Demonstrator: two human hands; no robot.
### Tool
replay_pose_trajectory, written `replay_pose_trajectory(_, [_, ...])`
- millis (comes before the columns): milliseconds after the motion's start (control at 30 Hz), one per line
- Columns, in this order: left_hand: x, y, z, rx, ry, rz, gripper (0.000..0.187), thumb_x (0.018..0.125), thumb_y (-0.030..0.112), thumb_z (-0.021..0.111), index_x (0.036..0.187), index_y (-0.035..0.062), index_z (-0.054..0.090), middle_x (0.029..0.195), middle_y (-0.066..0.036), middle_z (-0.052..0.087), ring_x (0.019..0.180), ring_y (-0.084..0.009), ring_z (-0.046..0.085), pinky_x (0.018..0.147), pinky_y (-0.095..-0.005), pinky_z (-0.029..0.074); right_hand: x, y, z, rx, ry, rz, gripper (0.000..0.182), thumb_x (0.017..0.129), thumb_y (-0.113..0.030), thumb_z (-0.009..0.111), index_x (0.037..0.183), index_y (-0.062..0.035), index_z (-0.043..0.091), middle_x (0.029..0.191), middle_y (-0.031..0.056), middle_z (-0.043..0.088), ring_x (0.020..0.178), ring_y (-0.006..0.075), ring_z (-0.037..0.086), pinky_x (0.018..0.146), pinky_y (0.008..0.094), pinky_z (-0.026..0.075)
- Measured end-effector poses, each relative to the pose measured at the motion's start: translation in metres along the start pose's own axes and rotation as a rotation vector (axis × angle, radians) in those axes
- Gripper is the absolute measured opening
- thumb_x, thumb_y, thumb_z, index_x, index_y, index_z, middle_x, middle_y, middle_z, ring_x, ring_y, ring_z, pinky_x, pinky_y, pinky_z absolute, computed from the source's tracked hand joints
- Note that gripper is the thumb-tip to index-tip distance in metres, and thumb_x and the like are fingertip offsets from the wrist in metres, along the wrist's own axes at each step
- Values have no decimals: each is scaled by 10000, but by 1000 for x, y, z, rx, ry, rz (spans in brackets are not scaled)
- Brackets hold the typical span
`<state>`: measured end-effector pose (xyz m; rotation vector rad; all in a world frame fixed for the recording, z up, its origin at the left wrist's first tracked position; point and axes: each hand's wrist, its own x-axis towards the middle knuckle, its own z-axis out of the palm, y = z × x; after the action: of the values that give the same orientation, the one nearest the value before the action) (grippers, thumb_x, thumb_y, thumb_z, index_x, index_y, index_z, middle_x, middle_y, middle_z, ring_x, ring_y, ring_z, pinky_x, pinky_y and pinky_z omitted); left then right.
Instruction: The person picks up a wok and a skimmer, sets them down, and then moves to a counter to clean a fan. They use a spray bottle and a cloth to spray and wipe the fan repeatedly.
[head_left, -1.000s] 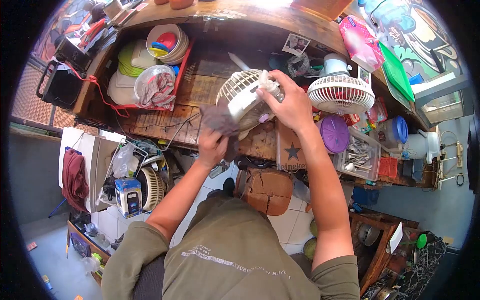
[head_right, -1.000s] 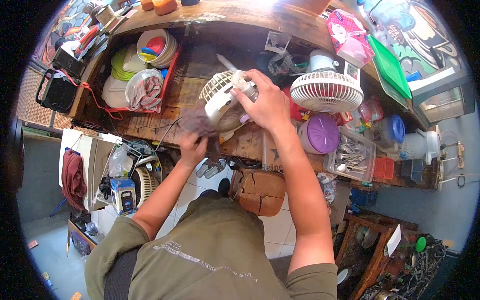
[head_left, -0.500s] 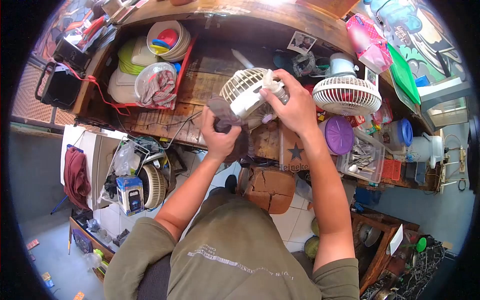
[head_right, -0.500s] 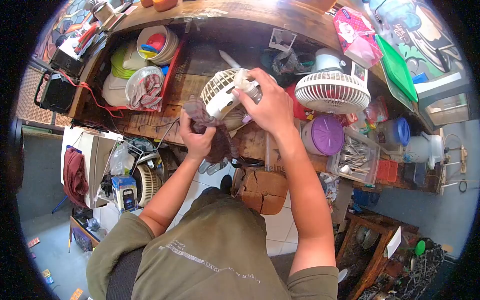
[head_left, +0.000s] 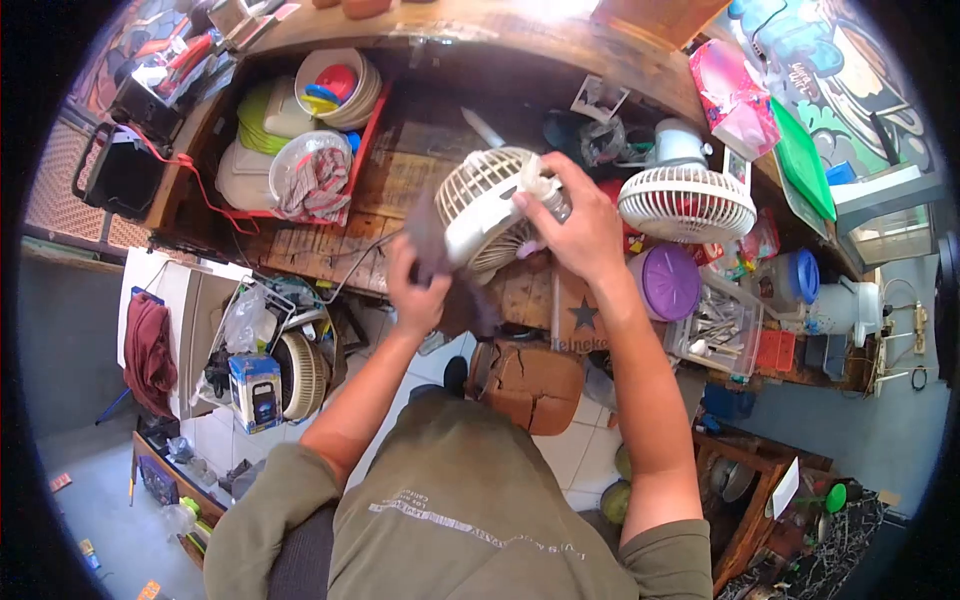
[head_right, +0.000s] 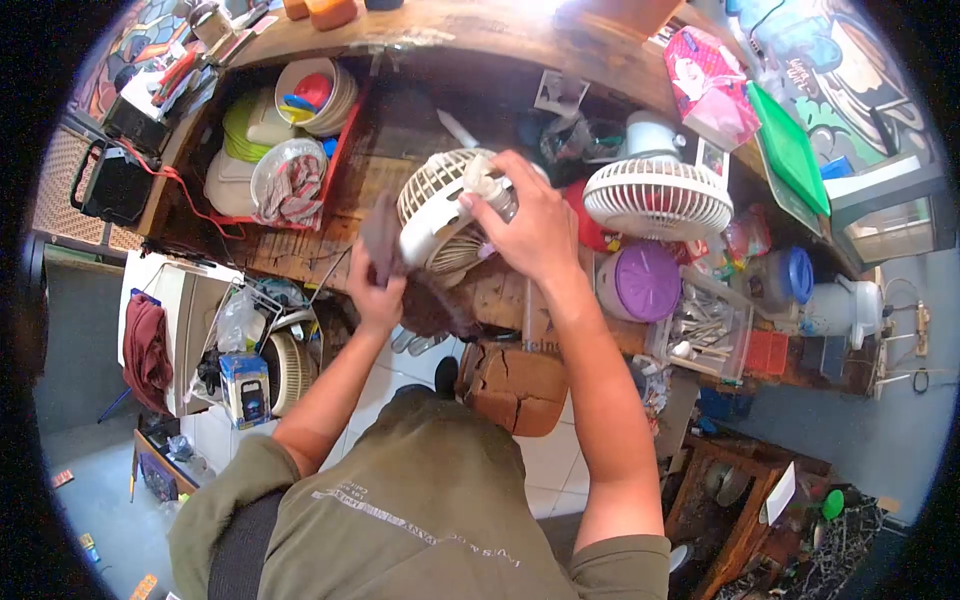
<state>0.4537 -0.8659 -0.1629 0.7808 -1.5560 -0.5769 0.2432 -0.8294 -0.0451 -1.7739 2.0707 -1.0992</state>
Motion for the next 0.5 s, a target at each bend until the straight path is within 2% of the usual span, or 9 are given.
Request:
replay_pose_trajectory(133, [-15,-3,-13,106,-125,65,254,785,-47,616,1037,-11,616,1072,-152,630,1049,-312,590,916,-364,443,0,2,7,28,86,-73,401,822,-388,693,1101,-118,591,1156,95,640,1013,345,632,811,426,512])
replay_pose_trajectory(200, [12,20,10,114,-289,181,223,789,-5,632,1012,6,629,1055,-142,630,1005,-355,585,887,-375,467,-1,4,8,20,91,-87,397,825,-379,689,1100,-111,588,1170,99,634,1015,347,631,813,426,512])
replay_pose_trajectory(233, [27,28,19,114,-285,181,223,789,-5,632,1012,6,629,1055,-142,630,1005,-355,585,887,-375,467,-1,4,8,28,93,-86,398,823,-377,691,1100,-109,589,1166,101,636,1017,349,630,812,425,513])
replay_pose_trajectory(300, [52,40,32,236,-392,314,257,781,1,622,1038,4,639,1115,-162,612,1084,-394,568,913,-402,467,2,5,7,30,104,-89,400,821,-375,693,1100,-108,589,1162,102,638,1019,352,629,811,425,513])
replay_pose_trajectory(400, [30,22,11,261,-390,306,280,766,-7,616,1044,5,647,1180,-180,587,1171,-417,531,938,-412,461,2,7,6,34,53,-40,403,817,-374,697,1111,-119,594,1153,100,644,1020,351,629,809,425,514])
replay_pose_trajectory(433, [17,14,1,174,-419,258,265,754,-10,619,1018,-8,638,1202,-199,567,1230,-450,479,991,-452,427,2,5,2,58,14,-10,409,816,-376,699,1119,-121,595,1154,103,645,1023,350,628,815,423,513])
replay_pose_trajectory(467, [7,6,-7,170,-417,269,265,754,-10,619,1018,-8,638,1202,-199,567,1230,-450,479,991,-452,427,2,5,0,84,-25,24,416,815,-378,700,1128,-123,597,1155,106,646,1027,350,628,821,420,513])
replay_pose_trajectory(500, [-2,0,-16,187,-484,276,258,760,-35,613,1017,-26,629,1204,-220,561,1212,-452,487,1012,-465,405,1,8,3,54,24,-23,367,843,-308,704,1136,-112,604,1081,87,679,967,268,673,820,334,510])
